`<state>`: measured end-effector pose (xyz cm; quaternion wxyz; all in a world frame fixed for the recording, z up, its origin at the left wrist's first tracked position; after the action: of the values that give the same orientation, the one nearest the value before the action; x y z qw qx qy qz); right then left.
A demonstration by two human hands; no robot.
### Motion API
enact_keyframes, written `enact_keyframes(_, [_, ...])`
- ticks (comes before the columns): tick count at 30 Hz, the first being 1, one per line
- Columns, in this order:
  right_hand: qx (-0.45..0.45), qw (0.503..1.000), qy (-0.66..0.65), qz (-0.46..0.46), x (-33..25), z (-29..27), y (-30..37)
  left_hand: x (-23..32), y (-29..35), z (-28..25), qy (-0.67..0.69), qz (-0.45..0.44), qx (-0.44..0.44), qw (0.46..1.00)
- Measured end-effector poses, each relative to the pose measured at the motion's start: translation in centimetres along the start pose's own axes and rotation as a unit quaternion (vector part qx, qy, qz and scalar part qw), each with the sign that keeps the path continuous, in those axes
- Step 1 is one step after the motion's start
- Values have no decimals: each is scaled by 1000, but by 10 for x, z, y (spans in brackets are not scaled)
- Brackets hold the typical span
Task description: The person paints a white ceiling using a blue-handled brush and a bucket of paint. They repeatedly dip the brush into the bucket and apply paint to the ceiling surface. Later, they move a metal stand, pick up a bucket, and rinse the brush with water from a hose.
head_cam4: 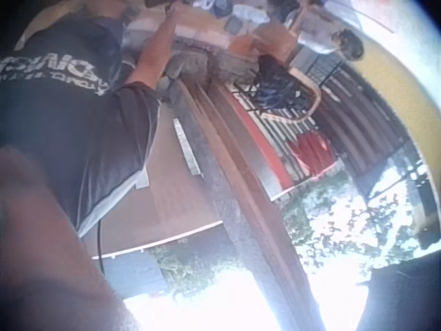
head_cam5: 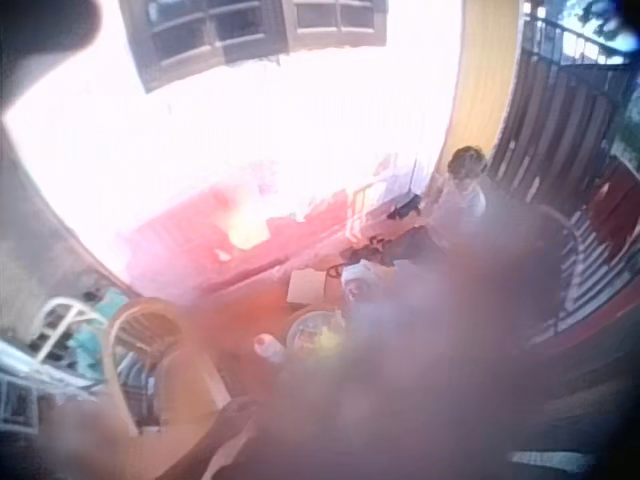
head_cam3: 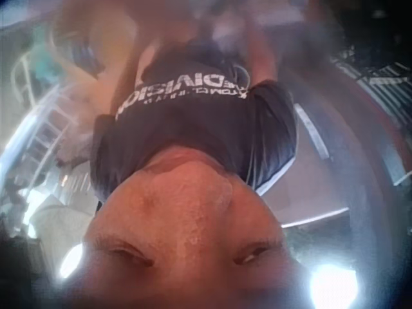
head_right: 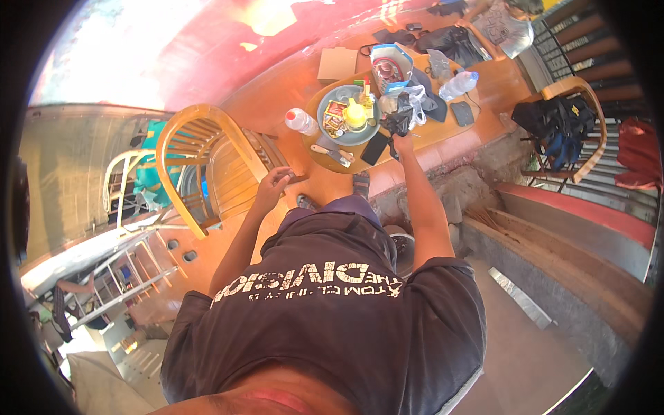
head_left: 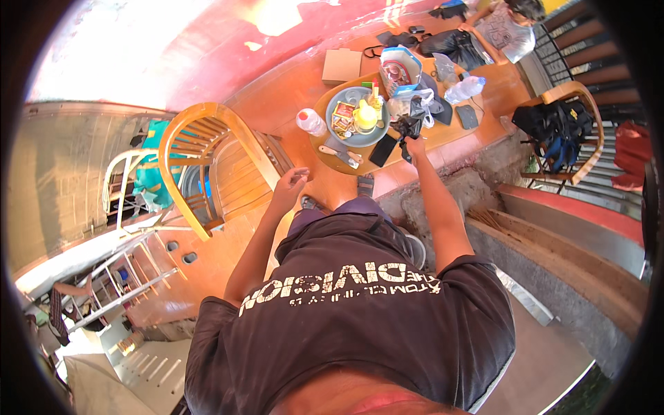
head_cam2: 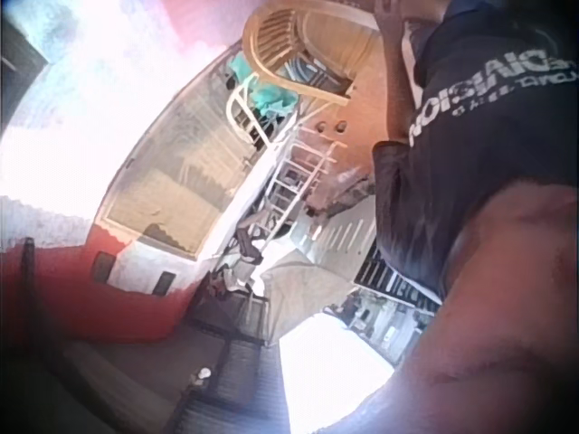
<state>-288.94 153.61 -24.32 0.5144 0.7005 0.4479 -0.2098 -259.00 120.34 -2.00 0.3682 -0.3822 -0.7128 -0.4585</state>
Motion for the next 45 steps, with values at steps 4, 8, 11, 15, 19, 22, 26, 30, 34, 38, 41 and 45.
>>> enact_keyframes(4, [31,954,289,-66,-32,22,-49,-105,77,-41,67,-92,201,973])
enact_keyframes(8, [122,968,221,-7,-42,39,-39,-244,222,-41,20,-241,389,889])
enact_keyframes(11, [164,969,123,-138,-28,51,8,-325,364,23,146,-493,474,715])
enact_keyframes(15, [46,960,198,-193,12,92,82,-345,468,126,-188,-653,247,691])
enact_keyframes(19, [-305,942,116,-82,19,166,146,-338,473,170,-244,-654,153,700])
enact_keyframes(22, [-397,899,141,-119,-21,239,185,-346,458,141,-198,-644,180,717])
enact_keyframes(26, [-393,876,149,-236,-102,358,220,-361,446,41,50,-490,525,694])
enact_keyframes(30, [-334,817,200,-425,-203,497,225,-366,449,-100,8,-345,580,738])
enact_keyframes(34, [-176,691,330,-619,-257,589,209,-359,497,-185,53,-281,631,721])
enact_keyframes(38, [-86,795,405,-444,-222,614,204,-367,579,-176,84,-298,667,678])
enact_keyframes(41, [-29,829,419,-369,-211,607,209,-392,639,-120,256,-342,672,605])
enact_keyframes(45, [-204,847,403,-279,-216,603,210,-412,694,-17,405,-447,699,383])
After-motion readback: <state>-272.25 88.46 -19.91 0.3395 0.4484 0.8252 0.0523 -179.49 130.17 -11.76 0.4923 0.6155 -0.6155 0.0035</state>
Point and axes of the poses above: each hand's wrist, its own y-axis away from the middle knuckle, its own z-axis out of the palm, x = y × z, the point moved 3 cm from there along -y, towards the middle knuckle
